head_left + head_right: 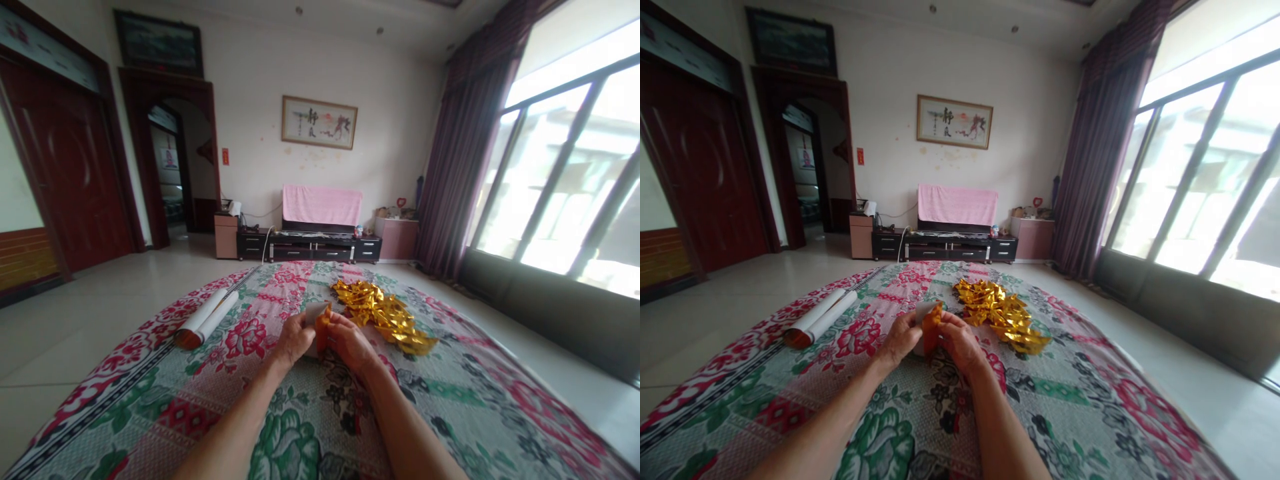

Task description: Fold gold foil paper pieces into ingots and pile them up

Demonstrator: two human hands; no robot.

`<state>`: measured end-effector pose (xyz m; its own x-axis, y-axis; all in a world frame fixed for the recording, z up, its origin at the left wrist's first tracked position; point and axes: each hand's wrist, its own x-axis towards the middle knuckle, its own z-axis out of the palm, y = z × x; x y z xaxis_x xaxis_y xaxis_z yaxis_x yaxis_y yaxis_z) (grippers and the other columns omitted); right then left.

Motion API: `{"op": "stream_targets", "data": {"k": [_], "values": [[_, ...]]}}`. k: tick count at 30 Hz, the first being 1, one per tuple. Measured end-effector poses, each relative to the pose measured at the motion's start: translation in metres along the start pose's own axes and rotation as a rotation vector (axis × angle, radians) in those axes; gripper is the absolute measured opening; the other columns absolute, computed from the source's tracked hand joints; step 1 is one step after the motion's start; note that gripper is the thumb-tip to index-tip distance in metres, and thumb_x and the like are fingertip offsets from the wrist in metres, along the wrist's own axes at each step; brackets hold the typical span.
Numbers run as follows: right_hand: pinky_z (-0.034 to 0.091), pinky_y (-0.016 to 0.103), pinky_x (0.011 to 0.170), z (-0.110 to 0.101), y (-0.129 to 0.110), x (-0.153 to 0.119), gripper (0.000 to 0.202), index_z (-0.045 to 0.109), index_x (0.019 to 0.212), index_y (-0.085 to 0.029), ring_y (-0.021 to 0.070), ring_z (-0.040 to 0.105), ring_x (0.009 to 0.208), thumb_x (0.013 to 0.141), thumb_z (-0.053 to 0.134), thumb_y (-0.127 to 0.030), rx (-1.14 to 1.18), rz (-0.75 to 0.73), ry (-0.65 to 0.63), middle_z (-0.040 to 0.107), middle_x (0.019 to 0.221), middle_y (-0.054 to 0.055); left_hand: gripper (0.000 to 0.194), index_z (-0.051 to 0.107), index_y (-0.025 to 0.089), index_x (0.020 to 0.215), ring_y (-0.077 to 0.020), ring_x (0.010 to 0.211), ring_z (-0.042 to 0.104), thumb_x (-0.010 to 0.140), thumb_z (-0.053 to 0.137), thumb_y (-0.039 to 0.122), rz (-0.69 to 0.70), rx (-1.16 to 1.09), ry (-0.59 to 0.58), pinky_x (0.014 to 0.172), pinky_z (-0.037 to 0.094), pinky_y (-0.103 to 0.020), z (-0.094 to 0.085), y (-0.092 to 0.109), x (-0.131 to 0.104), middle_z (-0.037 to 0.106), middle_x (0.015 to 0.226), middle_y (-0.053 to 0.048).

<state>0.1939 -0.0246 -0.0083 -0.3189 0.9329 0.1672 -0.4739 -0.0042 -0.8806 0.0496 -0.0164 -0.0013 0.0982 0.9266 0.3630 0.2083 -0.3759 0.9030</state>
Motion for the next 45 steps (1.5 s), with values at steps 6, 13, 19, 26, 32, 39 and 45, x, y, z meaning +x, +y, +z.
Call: {"op": "stream_targets", "data": {"k": [6, 13, 19, 26, 32, 39, 45], "values": [[0.043, 0.027, 0.065, 0.001, -0.001, -0.001, 0.025, 0.062, 0.088, -0.017, 0.0135, 0.055, 0.064, 0.065, 0.064, -0.026, -0.018, -0.027, -0.003, 0.062, 0.076, 0.003, 0.025, 0.066, 0.013, 0.076, -0.0135, 0.063, 0.054, 0.061, 0.046, 0.014, -0.006, 0.066, 0.088, 0.057, 0.041, -0.021, -0.002, -0.004, 0.003, 0.063, 0.065, -0.001], [0.042, 0.025, 0.061, 0.002, -0.003, -0.001, 0.021, 0.062, 0.088, -0.017, 0.0125, 0.053, 0.06, 0.068, 0.06, -0.022, 0.015, -0.023, -0.053, 0.06, 0.069, 0.001, 0.025, 0.064, 0.013, 0.077, -0.013, 0.063, 0.054, 0.062, 0.045, 0.013, -0.019, 0.051, 0.109, 0.056, 0.041, -0.021, -0.001, -0.009, 0.006, 0.064, 0.066, -0.001], [0.043, 0.026, 0.068, -0.003, 0.0, 0.001, 0.022, 0.063, 0.089, -0.017, 0.0132, 0.057, 0.068, 0.067, 0.06, -0.018, 0.063, -0.004, -0.054, 0.064, 0.079, 0.002, 0.023, 0.063, 0.014, 0.076, -0.0135, 0.064, 0.054, 0.061, 0.045, 0.014, -0.009, 0.029, 0.105, 0.057, 0.041, -0.021, -0.001, -0.009, 0.005, 0.063, 0.066, -0.001], [0.044, 0.026, 0.07, -0.002, 0.0, -0.001, 0.022, 0.063, 0.09, -0.018, 0.0126, 0.059, 0.069, 0.069, 0.06, -0.016, 0.084, 0.008, -0.049, 0.064, 0.079, 0.001, 0.018, 0.062, 0.014, 0.071, -0.0137, 0.062, 0.054, 0.063, 0.045, 0.014, -0.04, 0.059, 0.118, 0.054, 0.039, -0.021, -0.002, -0.009, 0.004, 0.061, 0.062, -0.001], [0.044, 0.027, 0.066, -0.001, -0.001, -0.001, 0.026, 0.062, 0.093, -0.018, 0.0133, 0.058, 0.064, 0.067, 0.062, -0.019, 0.055, 0.011, -0.045, 0.065, 0.076, 0.002, 0.019, 0.063, 0.014, 0.072, -0.0137, 0.062, 0.054, 0.063, 0.046, 0.013, -0.015, 0.108, 0.109, 0.054, 0.038, -0.021, -0.002, -0.004, 0.002, 0.061, 0.061, -0.001], [0.044, 0.026, 0.063, -0.001, -0.001, -0.002, 0.025, 0.061, 0.093, -0.018, 0.0121, 0.056, 0.061, 0.068, 0.065, -0.023, 0.017, -0.014, -0.025, 0.063, 0.073, 0.001, 0.021, 0.065, 0.015, 0.077, -0.0137, 0.062, 0.054, 0.064, 0.049, 0.016, 0.05, 0.162, 0.094, 0.056, 0.039, -0.021, 0.0, 0.003, -0.001, 0.063, 0.064, -0.001], [0.043, 0.027, 0.057, -0.001, 0.0, -0.002, 0.019, 0.061, 0.086, -0.018, 0.0122, 0.053, 0.053, 0.071, 0.063, -0.029, 0.0, -0.013, -0.05, 0.058, 0.06, 0.0, 0.016, 0.064, 0.014, 0.07, -0.0129, 0.06, 0.052, 0.066, 0.05, 0.019, 0.055, 0.153, 0.069, 0.053, 0.036, -0.02, 0.002, 0.007, -0.004, 0.061, 0.06, 0.0]]}}
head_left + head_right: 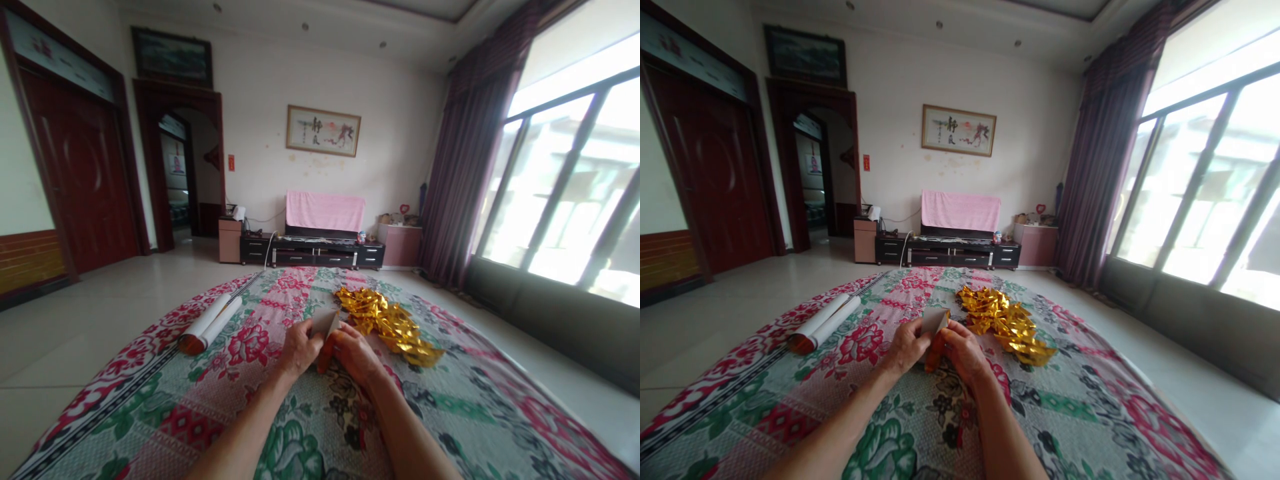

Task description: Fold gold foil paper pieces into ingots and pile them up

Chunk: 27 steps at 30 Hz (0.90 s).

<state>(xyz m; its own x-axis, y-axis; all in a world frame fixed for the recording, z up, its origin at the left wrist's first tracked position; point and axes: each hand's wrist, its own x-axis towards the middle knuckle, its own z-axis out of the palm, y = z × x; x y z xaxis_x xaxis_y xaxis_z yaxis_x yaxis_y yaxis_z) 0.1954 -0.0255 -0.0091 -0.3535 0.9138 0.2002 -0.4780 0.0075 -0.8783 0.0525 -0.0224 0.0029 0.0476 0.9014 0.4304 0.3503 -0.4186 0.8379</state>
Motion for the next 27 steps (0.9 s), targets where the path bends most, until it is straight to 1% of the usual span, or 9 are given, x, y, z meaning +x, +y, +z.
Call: {"op": "stream_targets", "data": {"k": [3, 6, 13, 19, 23, 27], "values": [[0.044, 0.025, 0.062, 0.0, 0.0, 0.002, 0.018, 0.062, 0.084, -0.018, 0.012, 0.055, 0.061, 0.068, 0.067, -0.025, 0.021, -0.009, 0.087, 0.061, 0.068, 0.0, 0.014, 0.06, 0.014, 0.066, -0.0114, 0.057, 0.049, 0.066, 0.048, 0.02, -0.001, -0.046, -0.017, 0.05, 0.034, -0.019, 0.001, -0.003, 0.001, 0.057, 0.057, 0.001], [0.044, 0.024, 0.063, 0.001, 0.0, 0.003, 0.018, 0.063, 0.083, -0.019, 0.0118, 0.056, 0.065, 0.067, 0.068, -0.025, 0.036, -0.002, 0.122, 0.062, 0.072, 0.0, 0.014, 0.058, 0.015, 0.063, -0.0107, 0.057, 0.048, 0.067, 0.046, 0.021, -0.008, -0.109, -0.016, 0.051, 0.035, -0.018, 0.002, -0.007, 0.003, 0.055, 0.056, 0.002], [0.045, 0.024, 0.062, 0.005, 0.001, 0.004, 0.024, 0.063, 0.089, -0.019, 0.0124, 0.057, 0.067, 0.068, 0.068, -0.03, -0.033, 0.001, 0.149, 0.064, 0.079, 0.002, 0.014, 0.059, 0.015, 0.066, -0.0117, 0.058, 0.051, 0.065, 0.046, 0.021, -0.127, -0.268, -0.018, 0.05, 0.036, -0.018, 0.002, -0.012, 0.005, 0.056, 0.056, 0.002], [0.046, 0.024, 0.06, 0.008, 0.001, 0.004, 0.033, 0.064, 0.095, -0.019, 0.014, 0.057, 0.069, 0.067, 0.067, -0.036, -0.115, 0.008, 0.134, 0.064, 0.084, 0.004, 0.021, 0.062, 0.014, 0.075, -0.0112, 0.053, 0.052, 0.064, 0.048, 0.023, -0.252, -0.415, -0.044, 0.048, 0.038, -0.019, -0.001, -0.005, 0.001, 0.059, 0.057, 0.001], [0.046, 0.024, 0.058, 0.012, -0.002, 0.003, 0.033, 0.064, 0.095, -0.021, 0.0148, 0.057, 0.072, 0.067, 0.066, -0.039, -0.158, 0.01, 0.153, 0.064, 0.086, 0.003, 0.024, 0.065, 0.011, 0.078, -0.0118, 0.054, 0.053, 0.062, 0.05, 0.021, -0.275, -0.438, -0.076, 0.048, 0.038, -0.019, -0.003, 0.0, -0.001, 0.059, 0.056, 0.0], [0.046, 0.024, 0.058, 0.013, -0.003, 0.001, 0.031, 0.065, 0.095, -0.022, 0.016, 0.056, 0.076, 0.068, 0.063, -0.039, -0.173, 0.025, 0.147, 0.064, 0.087, 0.004, 0.026, 0.066, 0.011, 0.08, -0.0122, 0.052, 0.052, 0.059, 0.054, 0.02, -0.308, -0.456, -0.093, 0.047, 0.037, -0.02, -0.003, -0.002, 0.0, 0.059, 0.053, 0.001]]}}
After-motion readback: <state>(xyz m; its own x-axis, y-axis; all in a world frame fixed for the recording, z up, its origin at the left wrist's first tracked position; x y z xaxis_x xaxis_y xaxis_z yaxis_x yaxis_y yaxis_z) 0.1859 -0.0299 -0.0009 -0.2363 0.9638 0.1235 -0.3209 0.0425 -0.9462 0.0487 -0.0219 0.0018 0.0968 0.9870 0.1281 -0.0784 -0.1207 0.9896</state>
